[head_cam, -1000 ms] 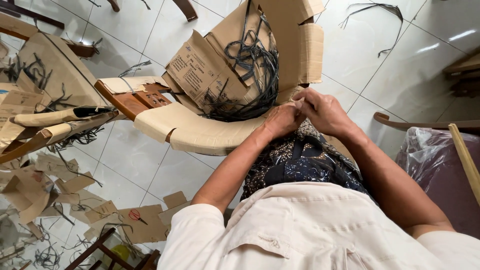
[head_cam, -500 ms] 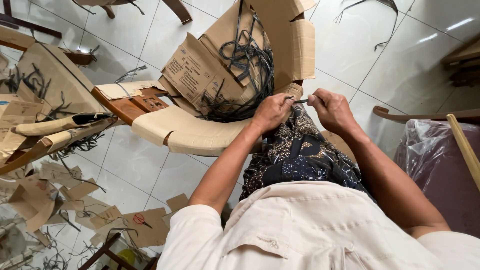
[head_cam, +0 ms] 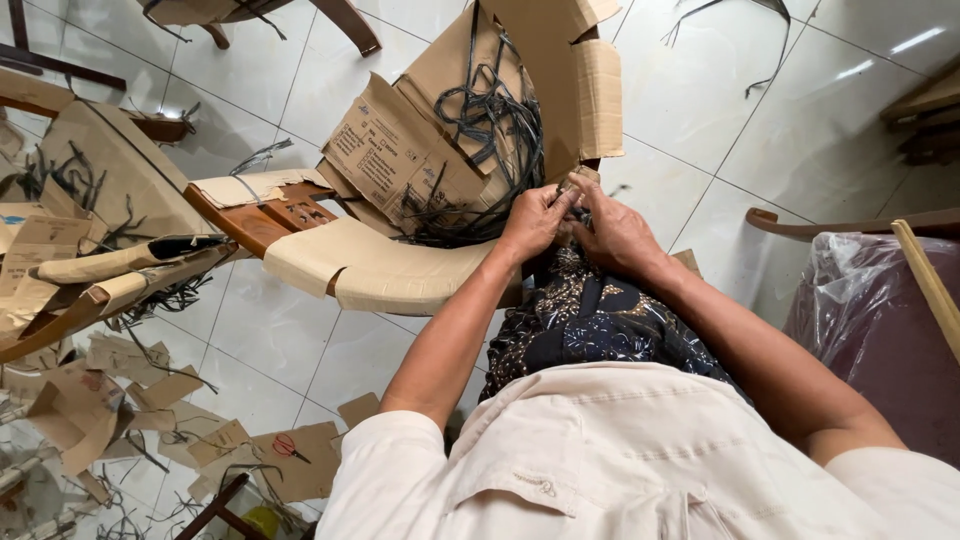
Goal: Wrapping a wooden chair frame with cardboard and securing it with plastic ties for protection during transport.
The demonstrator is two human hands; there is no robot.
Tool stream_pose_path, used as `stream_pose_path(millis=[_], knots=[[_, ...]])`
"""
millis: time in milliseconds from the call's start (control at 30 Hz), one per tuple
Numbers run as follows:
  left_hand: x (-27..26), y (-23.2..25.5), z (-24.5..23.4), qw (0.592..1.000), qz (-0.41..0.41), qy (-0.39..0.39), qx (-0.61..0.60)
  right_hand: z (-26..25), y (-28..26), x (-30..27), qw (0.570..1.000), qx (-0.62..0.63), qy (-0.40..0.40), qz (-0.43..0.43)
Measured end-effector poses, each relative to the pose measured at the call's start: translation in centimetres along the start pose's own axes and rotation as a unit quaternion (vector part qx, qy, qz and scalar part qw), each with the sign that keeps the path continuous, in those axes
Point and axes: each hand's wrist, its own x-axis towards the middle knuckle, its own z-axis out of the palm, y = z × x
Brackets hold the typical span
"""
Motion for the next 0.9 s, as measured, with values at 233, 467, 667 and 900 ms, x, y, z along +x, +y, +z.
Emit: stream_pose_path(millis=[233, 467, 667, 900], knots=[[2.8, -4.3, 0.4, 0.996, 0.037, 0.016, 0.078, 2.5, 1.5, -0.1, 0.989, 0.011, 0.137, -0.062], [4.2, -4.8, 0.0, 0.997, -0.015, 0.019, 0.075, 5.6, 6.6, 2.3, 0.866, -0.265, 0.305, -0.294], [1.5, -3.9, -0.1, 0.993, 0.071, 0.078, 0.053, 4.5, 5.4, 1.4, 0.991, -0.013, 0.108, -0.076], [-0.7, -6.4, 0.6, 0.905, 0.258, 0.082, 0.327, 3.1, 4.8, 1.0, 0.993, 0.089, 0.071, -0.011]])
